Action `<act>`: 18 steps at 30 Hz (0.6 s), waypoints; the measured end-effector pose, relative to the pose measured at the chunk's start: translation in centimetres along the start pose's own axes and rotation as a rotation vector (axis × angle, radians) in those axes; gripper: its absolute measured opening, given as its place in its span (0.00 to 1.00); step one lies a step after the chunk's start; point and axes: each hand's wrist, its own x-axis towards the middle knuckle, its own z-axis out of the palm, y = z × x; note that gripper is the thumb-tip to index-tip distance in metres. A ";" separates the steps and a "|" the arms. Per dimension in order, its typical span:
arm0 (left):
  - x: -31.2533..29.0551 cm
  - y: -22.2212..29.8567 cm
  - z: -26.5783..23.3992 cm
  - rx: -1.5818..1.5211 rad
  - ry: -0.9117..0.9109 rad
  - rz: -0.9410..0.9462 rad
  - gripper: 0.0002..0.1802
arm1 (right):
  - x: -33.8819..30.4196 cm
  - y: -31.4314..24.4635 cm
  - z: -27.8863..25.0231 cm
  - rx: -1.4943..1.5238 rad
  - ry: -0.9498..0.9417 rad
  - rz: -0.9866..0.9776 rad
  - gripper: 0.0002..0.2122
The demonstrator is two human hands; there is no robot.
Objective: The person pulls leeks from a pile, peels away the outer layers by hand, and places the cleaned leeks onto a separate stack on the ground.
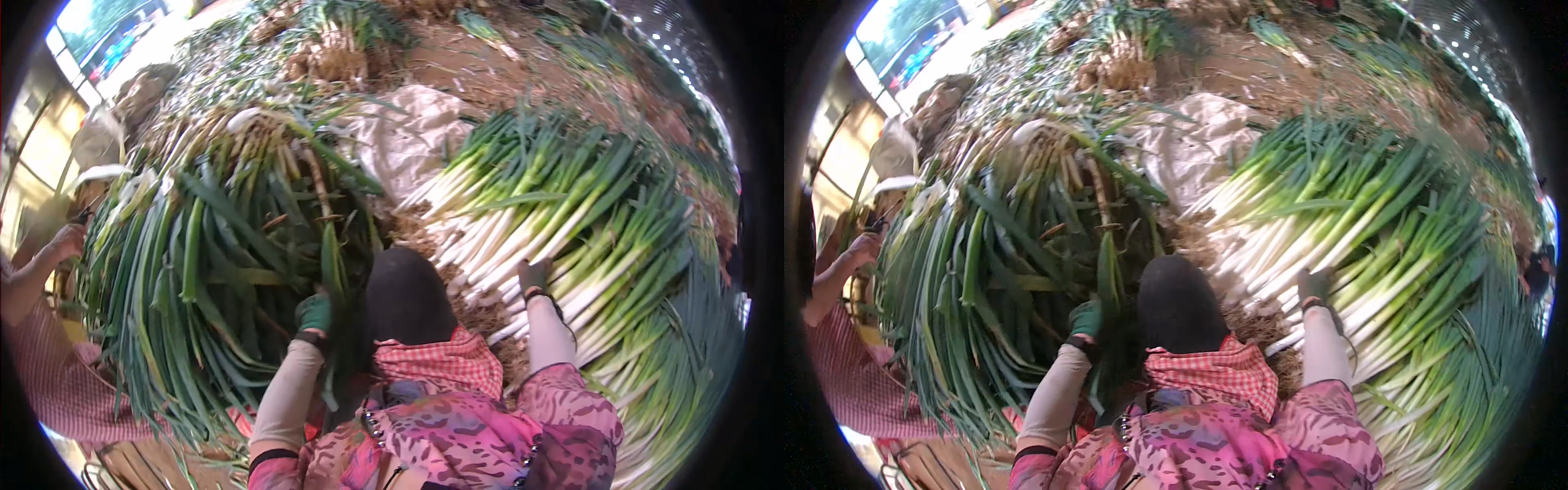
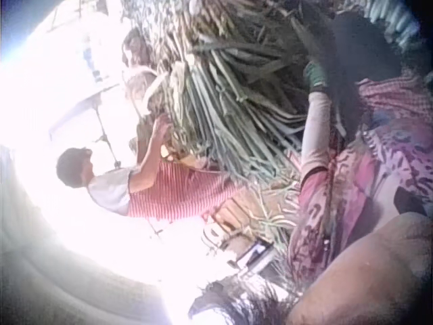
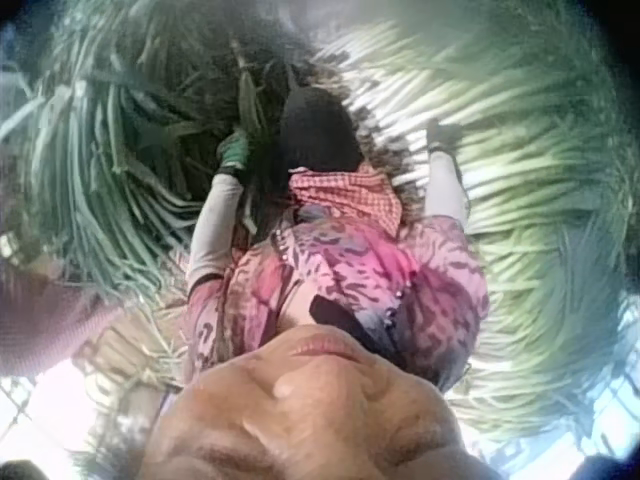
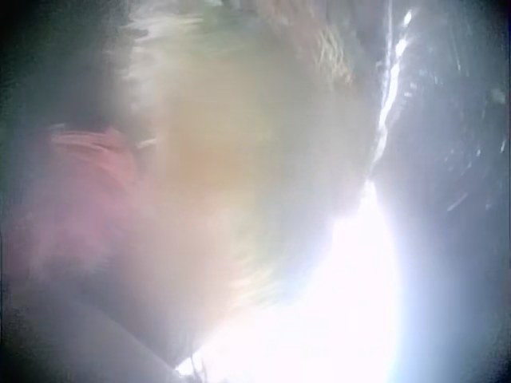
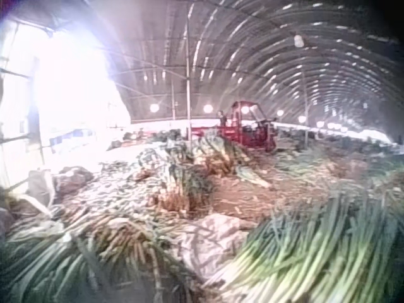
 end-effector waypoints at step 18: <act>-12.9 -3.8 -22.4 -1.674 -0.351 -0.060 0.30 | -21.0 -34.7 -3.1 0.871 -0.470 -1.658 0.09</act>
